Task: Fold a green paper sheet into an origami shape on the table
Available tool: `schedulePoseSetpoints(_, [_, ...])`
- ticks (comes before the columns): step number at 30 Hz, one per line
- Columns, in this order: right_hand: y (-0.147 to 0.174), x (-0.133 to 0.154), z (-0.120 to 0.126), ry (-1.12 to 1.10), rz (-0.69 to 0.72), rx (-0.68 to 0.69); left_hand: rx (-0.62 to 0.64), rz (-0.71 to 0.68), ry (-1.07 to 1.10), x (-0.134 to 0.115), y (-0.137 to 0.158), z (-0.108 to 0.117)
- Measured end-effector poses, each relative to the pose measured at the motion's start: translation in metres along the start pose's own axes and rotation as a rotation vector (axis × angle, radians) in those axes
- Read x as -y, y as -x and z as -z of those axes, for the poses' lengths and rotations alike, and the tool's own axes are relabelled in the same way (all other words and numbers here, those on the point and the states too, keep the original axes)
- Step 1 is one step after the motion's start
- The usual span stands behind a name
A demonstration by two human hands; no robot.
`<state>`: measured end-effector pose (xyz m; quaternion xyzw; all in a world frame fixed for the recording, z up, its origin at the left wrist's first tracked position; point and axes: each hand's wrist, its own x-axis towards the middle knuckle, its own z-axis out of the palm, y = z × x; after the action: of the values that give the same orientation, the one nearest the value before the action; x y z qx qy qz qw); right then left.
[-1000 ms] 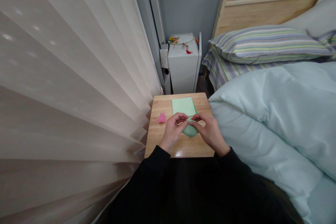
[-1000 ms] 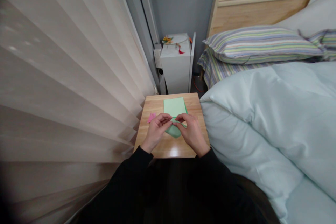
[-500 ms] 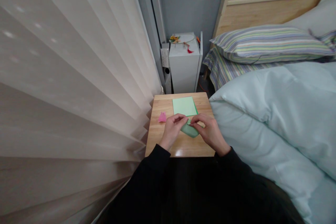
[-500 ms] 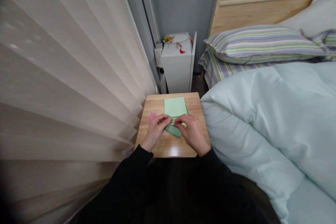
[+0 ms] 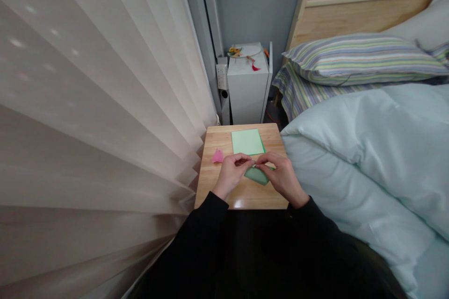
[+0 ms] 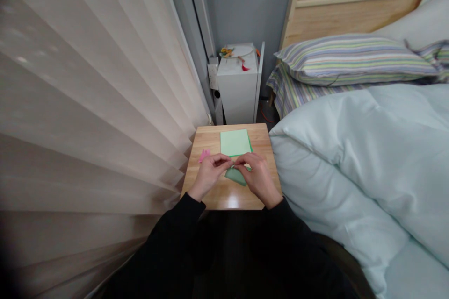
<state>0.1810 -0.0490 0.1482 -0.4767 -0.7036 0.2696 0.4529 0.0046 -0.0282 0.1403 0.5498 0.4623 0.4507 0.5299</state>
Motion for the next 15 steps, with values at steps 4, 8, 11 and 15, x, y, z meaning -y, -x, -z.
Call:
schedulePoseSetpoints(4, [-0.0008,0.0017,0.0017,0.017,0.014,-0.001,-0.032,-0.095,-0.073,0.0003,0.0028,-0.0013])
schedulePoseSetpoints(8, [-0.002,0.0032,0.0029,0.045,0.041,-0.008,-0.055,-0.166,-0.144,-0.0022,0.0051,-0.0021])
schedulePoseSetpoints(11, [-0.0018,0.0036,0.0023,0.028,0.041,-0.024,-0.064,-0.211,-0.171,-0.0045,0.0056,-0.0024])
schedulePoseSetpoints(15, [-0.0006,0.0039,0.0006,-0.018,0.029,-0.045,-0.072,-0.249,-0.184,-0.0059,0.0065,-0.0027])
